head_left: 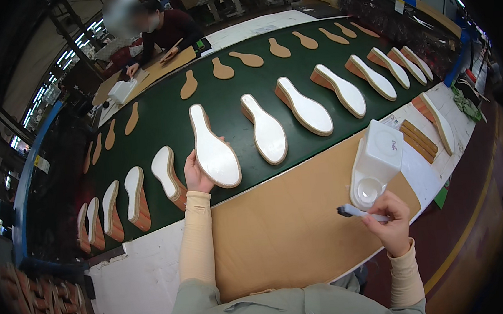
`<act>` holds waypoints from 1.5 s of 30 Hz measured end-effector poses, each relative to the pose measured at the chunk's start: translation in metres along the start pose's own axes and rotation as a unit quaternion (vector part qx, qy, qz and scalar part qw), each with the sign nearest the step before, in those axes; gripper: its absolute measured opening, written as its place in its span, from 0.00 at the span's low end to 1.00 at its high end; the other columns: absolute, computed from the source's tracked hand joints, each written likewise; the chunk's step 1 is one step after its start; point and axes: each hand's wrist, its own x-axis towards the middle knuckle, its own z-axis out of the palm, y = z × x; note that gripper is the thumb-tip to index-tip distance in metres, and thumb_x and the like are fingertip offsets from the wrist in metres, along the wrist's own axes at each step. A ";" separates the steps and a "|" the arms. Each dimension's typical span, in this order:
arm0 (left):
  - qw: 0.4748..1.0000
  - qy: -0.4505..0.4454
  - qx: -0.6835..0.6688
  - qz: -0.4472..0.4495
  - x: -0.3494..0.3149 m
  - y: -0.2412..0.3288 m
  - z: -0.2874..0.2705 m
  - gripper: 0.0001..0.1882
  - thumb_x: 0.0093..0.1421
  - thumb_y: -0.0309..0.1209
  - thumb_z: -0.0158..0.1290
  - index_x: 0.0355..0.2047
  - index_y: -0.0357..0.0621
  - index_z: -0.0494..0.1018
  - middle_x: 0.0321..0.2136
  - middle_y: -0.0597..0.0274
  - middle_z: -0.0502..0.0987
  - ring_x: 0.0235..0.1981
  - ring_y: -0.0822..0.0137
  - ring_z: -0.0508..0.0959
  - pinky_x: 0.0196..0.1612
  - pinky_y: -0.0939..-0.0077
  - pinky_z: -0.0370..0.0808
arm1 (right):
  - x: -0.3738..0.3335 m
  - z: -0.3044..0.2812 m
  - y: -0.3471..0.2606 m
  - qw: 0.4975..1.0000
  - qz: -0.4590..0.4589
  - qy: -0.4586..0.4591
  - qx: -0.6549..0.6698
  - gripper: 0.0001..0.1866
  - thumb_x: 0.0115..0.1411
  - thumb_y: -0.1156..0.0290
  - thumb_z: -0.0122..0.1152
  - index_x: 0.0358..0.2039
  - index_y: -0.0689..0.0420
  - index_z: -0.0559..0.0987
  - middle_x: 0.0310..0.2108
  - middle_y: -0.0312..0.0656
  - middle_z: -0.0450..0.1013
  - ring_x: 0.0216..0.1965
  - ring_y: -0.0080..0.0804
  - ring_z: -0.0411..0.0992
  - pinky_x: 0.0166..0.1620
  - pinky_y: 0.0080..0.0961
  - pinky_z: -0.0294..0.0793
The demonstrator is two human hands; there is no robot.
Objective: The person repeatedly picks up wooden shoe sole parts from a green workbench and applies white paint to the flat surface using a small brush. They dip the brush into a container of paint between applications and place each painted part back on the bench.
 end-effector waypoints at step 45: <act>0.981 0.046 0.071 -0.173 -0.112 -0.100 0.124 0.41 0.69 0.64 0.25 0.54 0.38 0.67 0.40 0.54 0.76 0.36 0.62 0.79 0.39 0.64 0.80 | 0.014 -0.063 0.038 0.956 0.201 -0.119 -0.179 0.09 0.49 0.68 0.73 0.21 0.56 0.81 0.18 0.33 0.71 0.20 0.24 0.70 0.25 0.24 0.66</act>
